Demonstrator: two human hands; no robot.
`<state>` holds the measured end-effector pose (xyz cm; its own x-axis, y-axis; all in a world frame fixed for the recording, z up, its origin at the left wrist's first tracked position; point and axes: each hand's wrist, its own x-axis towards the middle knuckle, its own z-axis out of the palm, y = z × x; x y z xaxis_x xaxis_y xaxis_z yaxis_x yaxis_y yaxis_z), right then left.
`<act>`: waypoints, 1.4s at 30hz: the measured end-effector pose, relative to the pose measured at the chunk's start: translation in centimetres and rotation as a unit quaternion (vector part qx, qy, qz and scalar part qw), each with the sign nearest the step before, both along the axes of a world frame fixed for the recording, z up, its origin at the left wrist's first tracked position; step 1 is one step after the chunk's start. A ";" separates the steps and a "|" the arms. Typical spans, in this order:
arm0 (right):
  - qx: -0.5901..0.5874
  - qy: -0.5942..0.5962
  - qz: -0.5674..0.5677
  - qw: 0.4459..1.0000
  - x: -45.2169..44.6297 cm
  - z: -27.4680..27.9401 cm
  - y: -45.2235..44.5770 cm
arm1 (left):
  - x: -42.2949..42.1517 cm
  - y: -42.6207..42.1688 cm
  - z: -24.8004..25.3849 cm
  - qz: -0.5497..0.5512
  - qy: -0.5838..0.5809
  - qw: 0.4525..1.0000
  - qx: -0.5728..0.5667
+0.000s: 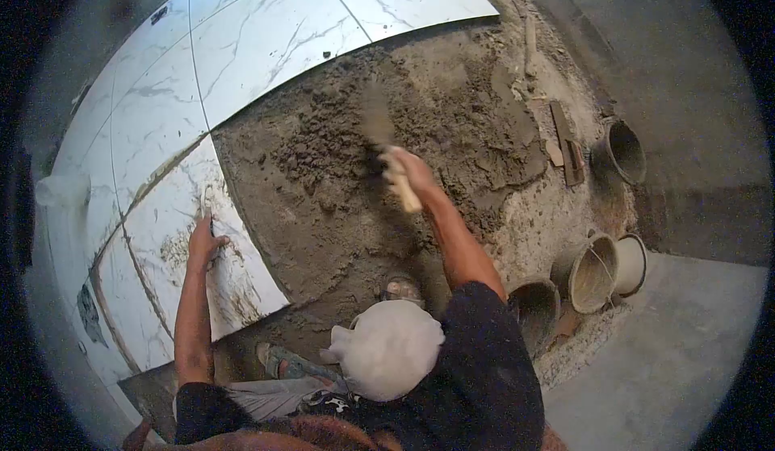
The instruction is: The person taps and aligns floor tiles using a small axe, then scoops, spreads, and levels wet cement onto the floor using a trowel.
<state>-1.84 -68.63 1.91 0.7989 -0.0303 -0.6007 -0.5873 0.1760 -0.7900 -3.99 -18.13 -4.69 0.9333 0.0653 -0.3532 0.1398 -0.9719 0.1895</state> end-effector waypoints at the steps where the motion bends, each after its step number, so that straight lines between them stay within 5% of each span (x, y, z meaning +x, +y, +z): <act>1: 0.016 0.012 -0.033 0.999 -1.7 0.1 -1.4 | 0.1 -0.3 0.4 0.007 0.000 1.000 -0.016; 4: 0.137 -0.034 -0.044 0.989 -5.6 -5.0 -1.9 | 0.3 -1.1 1.6 0.023 0.022 0.999 -0.010; 5: 0.112 0.041 -0.078 0.990 -5.9 -6.9 3.9 | 0.8 -1.6 2.0 0.025 0.037 0.999 0.006; 9: 0.085 0.059 -0.054 0.993 -4.6 -2.7 6.6 | 0.5 -1.5 2.6 -0.033 -0.001 0.999 -0.027; 12: 0.119 0.038 0.114 0.986 -3.7 -1.4 3.6 | 1.0 -1.2 2.3 -0.033 0.027 0.999 -0.035; 14: 0.116 -0.008 0.068 0.991 -2.8 -2.8 5.4 | 0.9 -0.6 1.9 -0.040 0.032 0.996 -0.066; 17: -0.181 -0.125 0.259 0.941 -1.9 -4.7 6.3 | 0.8 -1.9 4.6 -0.055 0.066 0.996 -0.026; 22: -0.407 -0.164 0.286 0.852 -3.9 -6.9 0.0 | -1.8 -2.5 8.7 -0.111 0.077 0.991 0.010; 23: -0.521 -0.266 0.352 0.731 -4.5 -4.0 -3.1 | -2.8 -1.8 8.5 -0.135 0.065 0.989 -0.014; 24: -0.542 -0.225 0.275 0.762 -5.3 -1.0 -5.2 | -3.4 -1.3 8.3 -0.159 0.053 0.985 -0.037; 25: -0.614 -0.198 0.258 0.719 -5.6 -1.1 -8.1 | -3.8 -1.7 8.7 -0.156 0.053 0.986 -0.037; 26: -0.630 -0.194 0.258 0.706 -5.5 -2.5 -11.9 | -4.5 -2.2 9.2 -0.143 0.093 0.985 -0.014; 27: -0.613 -0.130 0.111 0.772 -6.1 -0.4 -12.7 | -4.8 -2.5 9.5 -0.130 0.131 0.983 0.008; 30: -0.622 -0.022 0.095 0.777 -6.0 -0.2 -16.8 | -5.1 -1.6 7.3 -0.115 0.171 0.978 0.010; 42: -0.668 0.010 0.136 0.731 7.2 -2.7 -25.4 | -4.2 -2.6 4.4 -0.134 0.183 0.973 0.051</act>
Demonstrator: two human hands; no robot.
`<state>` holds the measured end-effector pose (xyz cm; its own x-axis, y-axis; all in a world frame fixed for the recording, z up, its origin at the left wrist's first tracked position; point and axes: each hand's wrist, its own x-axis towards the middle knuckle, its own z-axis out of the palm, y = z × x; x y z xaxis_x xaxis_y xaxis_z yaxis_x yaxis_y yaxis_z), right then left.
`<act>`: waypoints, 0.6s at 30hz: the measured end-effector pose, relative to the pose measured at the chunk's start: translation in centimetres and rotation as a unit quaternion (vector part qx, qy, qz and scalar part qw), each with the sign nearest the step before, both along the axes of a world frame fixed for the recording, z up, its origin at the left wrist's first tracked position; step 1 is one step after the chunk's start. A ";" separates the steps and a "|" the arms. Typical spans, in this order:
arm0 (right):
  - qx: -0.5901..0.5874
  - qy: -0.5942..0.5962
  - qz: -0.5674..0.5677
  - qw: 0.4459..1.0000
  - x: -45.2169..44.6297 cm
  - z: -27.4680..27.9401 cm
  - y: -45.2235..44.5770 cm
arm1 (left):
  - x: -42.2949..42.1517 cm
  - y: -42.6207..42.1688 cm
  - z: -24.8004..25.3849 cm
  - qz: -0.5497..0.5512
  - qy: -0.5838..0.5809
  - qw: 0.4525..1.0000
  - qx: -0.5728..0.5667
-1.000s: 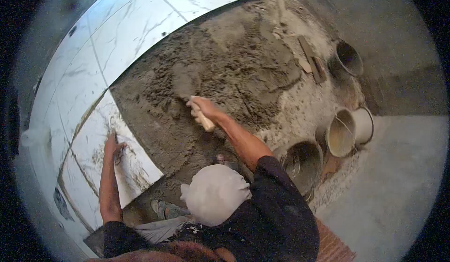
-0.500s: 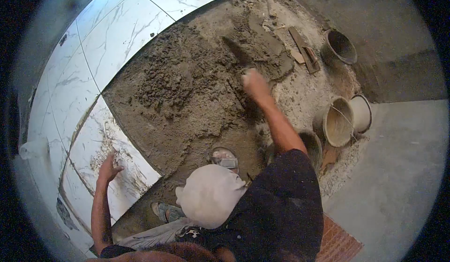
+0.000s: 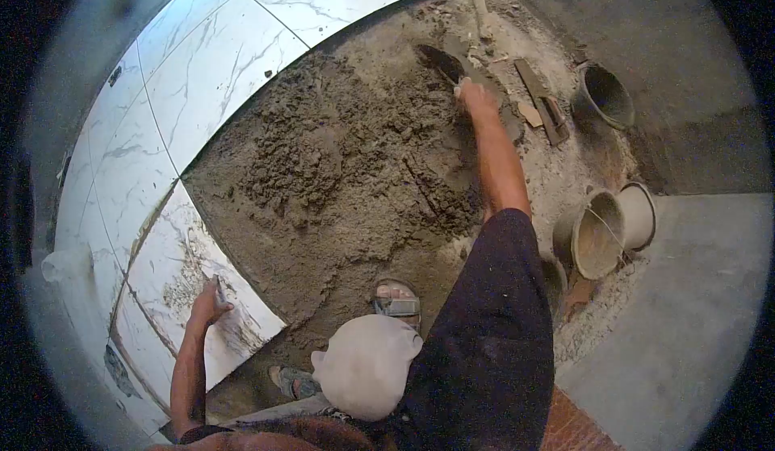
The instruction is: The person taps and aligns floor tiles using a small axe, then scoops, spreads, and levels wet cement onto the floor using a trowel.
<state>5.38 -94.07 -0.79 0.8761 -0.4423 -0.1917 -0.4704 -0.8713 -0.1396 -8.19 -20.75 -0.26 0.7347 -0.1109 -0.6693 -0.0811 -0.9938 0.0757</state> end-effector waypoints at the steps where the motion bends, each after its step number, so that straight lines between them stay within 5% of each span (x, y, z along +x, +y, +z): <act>1: -0.001 0.017 0.041 0.999 0.2 -0.7 -0.4 | -0.3 0.4 -0.4 -0.007 -0.006 1.000 -0.016; 7: 0.125 0.099 0.199 0.967 -4.1 -0.7 -0.6 | 0.2 0.4 -0.3 -0.004 0.027 1.000 -0.002; 13: 0.213 0.039 0.137 0.967 -11.4 -0.4 6.1 | 0.7 -0.8 1.3 0.000 0.059 0.998 0.007; 18: 0.166 -0.005 0.118 0.979 -14.7 2.2 12.4 | 1.1 0.3 0.4 -0.012 0.075 0.997 -0.007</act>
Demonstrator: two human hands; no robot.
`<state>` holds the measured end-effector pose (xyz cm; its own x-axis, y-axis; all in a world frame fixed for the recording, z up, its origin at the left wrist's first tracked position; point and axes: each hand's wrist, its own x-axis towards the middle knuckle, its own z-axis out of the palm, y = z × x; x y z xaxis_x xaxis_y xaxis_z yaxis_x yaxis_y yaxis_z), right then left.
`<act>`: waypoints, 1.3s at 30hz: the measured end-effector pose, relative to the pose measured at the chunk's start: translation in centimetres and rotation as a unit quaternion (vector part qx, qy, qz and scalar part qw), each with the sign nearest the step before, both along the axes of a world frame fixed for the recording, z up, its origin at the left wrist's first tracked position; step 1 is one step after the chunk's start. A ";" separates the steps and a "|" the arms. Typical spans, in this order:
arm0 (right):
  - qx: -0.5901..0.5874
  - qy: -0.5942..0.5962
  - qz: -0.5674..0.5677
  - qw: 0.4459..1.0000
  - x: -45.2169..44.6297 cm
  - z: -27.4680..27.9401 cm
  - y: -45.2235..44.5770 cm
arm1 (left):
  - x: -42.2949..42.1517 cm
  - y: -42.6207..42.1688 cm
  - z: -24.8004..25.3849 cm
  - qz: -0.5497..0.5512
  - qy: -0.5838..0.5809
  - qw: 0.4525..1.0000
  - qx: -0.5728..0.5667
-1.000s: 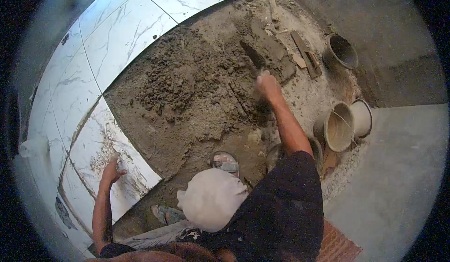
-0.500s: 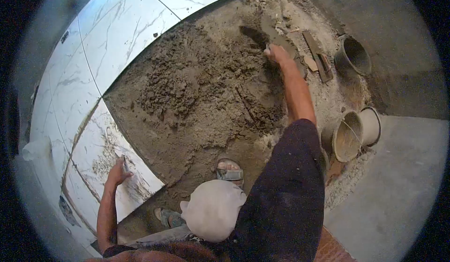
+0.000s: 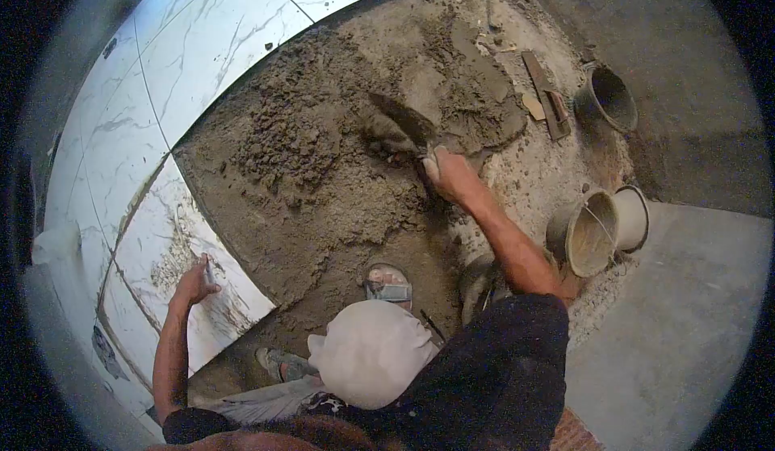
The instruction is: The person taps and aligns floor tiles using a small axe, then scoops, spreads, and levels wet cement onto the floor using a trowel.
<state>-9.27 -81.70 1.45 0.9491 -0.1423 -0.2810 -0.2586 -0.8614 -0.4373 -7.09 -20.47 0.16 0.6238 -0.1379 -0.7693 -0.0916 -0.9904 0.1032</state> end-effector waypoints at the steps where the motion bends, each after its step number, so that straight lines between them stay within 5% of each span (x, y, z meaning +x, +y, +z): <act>1: -0.017 -0.041 0.005 0.999 -0.1 0.0 0.5 | 0.1 0.3 -0.1 0.004 0.003 1.000 -0.013; 7: -0.081 -0.034 -0.084 0.993 0.3 -2.5 0.4 | 0.1 0.8 -0.2 -0.007 -0.004 1.000 -0.007; 13: -0.049 0.000 0.016 0.999 -2.5 0.1 6.4 | -0.4 0.4 0.6 -0.038 -0.045 0.998 -0.012; 15: -0.093 -0.215 0.042 0.971 -1.1 -1.3 5.7 | -0.9 1.5 -0.6 -0.027 -0.055 0.997 -0.038; 22: -0.052 -0.095 0.110 0.988 10.1 -1.2 6.8 | -0.1 0.5 0.0 -0.006 -0.027 0.999 -0.018; 26: -0.059 -0.017 0.224 0.973 7.8 -3.3 5.1 | -0.9 1.0 -0.2 0.004 -0.032 0.999 -0.014; 31: -0.085 -0.113 0.328 0.934 1.1 0.1 0.9 | -0.5 0.3 0.2 0.009 -0.026 0.999 -0.017; 36: -0.093 -0.124 0.101 0.983 -6.3 -6.7 4.7 | -1.0 0.6 -0.2 0.005 -0.047 0.999 -0.013; 39: -0.024 -0.063 0.065 0.996 -8.2 -2.7 9.7 | -0.7 0.6 0.1 -0.001 -0.038 0.999 -0.024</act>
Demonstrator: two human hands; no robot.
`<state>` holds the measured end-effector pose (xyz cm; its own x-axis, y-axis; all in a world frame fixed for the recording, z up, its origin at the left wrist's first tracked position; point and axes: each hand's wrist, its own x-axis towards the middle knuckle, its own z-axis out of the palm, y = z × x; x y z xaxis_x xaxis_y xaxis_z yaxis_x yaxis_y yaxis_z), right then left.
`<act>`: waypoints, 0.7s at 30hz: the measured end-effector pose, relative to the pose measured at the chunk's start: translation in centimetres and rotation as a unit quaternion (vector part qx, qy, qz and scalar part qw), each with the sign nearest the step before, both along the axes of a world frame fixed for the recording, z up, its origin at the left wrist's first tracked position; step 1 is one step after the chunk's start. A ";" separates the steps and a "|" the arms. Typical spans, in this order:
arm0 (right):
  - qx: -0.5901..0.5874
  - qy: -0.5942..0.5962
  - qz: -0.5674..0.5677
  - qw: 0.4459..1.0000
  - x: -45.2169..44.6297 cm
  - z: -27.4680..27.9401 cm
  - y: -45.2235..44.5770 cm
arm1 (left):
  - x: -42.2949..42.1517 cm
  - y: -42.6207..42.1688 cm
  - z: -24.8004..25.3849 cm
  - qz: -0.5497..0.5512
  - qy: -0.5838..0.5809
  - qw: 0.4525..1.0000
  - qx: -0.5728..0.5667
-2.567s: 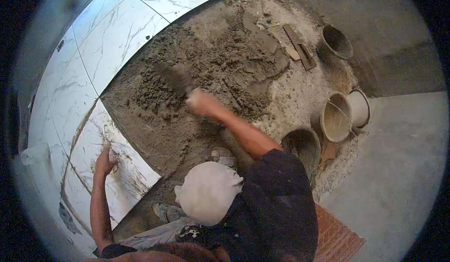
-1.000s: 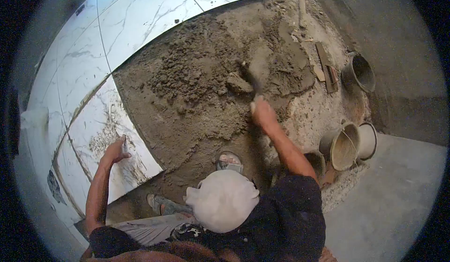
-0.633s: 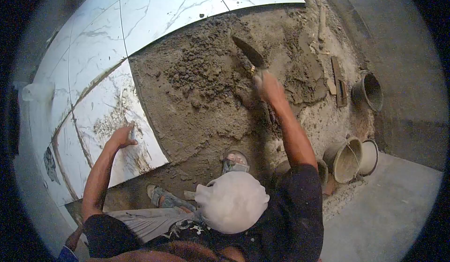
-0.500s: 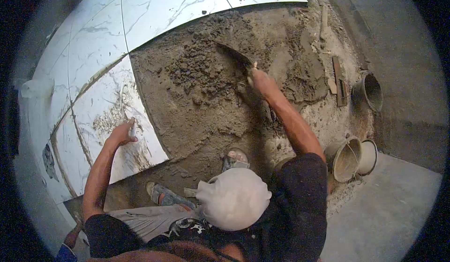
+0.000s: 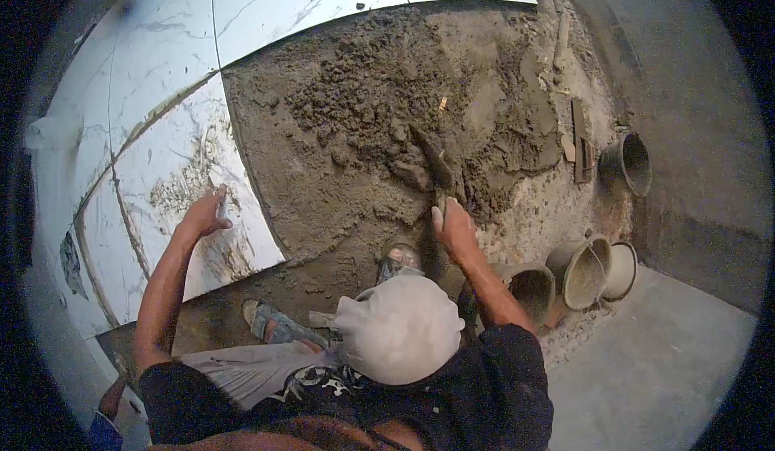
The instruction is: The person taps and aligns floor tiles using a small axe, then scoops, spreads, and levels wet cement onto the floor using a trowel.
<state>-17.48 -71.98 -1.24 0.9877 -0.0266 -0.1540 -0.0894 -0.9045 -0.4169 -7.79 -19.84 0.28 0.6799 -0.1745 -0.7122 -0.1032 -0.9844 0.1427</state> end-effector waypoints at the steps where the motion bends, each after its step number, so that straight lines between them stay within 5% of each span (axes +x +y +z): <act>1: 0.001 0.004 -0.001 1.000 0.1 1.2 0.7 | -0.2 0.2 -0.3 -0.001 0.004 1.000 0.001; 3: 0.151 0.029 -0.087 0.984 1.4 3.6 1.8 | -0.3 0.7 -1.3 -0.017 -0.038 0.999 0.001; 6: 0.161 0.150 -0.046 0.974 2.3 4.6 3.0 | 0.1 0.2 -0.6 0.013 -0.001 1.000 -0.005; 10: 0.207 0.051 -0.076 0.974 -1.1 -1.8 -1.5 | -0.1 0.7 -0.2 0.000 0.005 1.000 -0.029; 11: 0.368 0.241 -0.312 0.842 -0.7 2.1 0.8 | -0.7 1.0 -0.8 -0.027 -0.049 0.998 -0.021; 12: 0.367 0.245 -0.314 0.841 -1.9 1.7 2.0 | -1.3 1.4 -1.3 -0.027 -0.044 0.998 -0.020; 15: 0.530 0.178 -0.427 0.711 -1.3 -1.0 4.8 | -0.5 0.5 -0.7 0.010 0.002 1.000 0.012; 18: 0.609 0.238 -0.382 0.653 3.7 -0.6 9.3 | -0.4 0.8 -1.0 0.019 0.031 0.999 0.007; 21: 0.614 0.302 -0.254 0.684 8.4 -0.8 11.8 | -1.0 1.3 -1.6 0.010 -0.019 1.000 -0.005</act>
<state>-9.05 -60.20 -2.03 0.6453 0.1728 -0.7441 -0.7535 0.3049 -0.5825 -8.83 -18.53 -1.32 0.7092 -0.1684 -0.6846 -0.0898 -0.9847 0.1492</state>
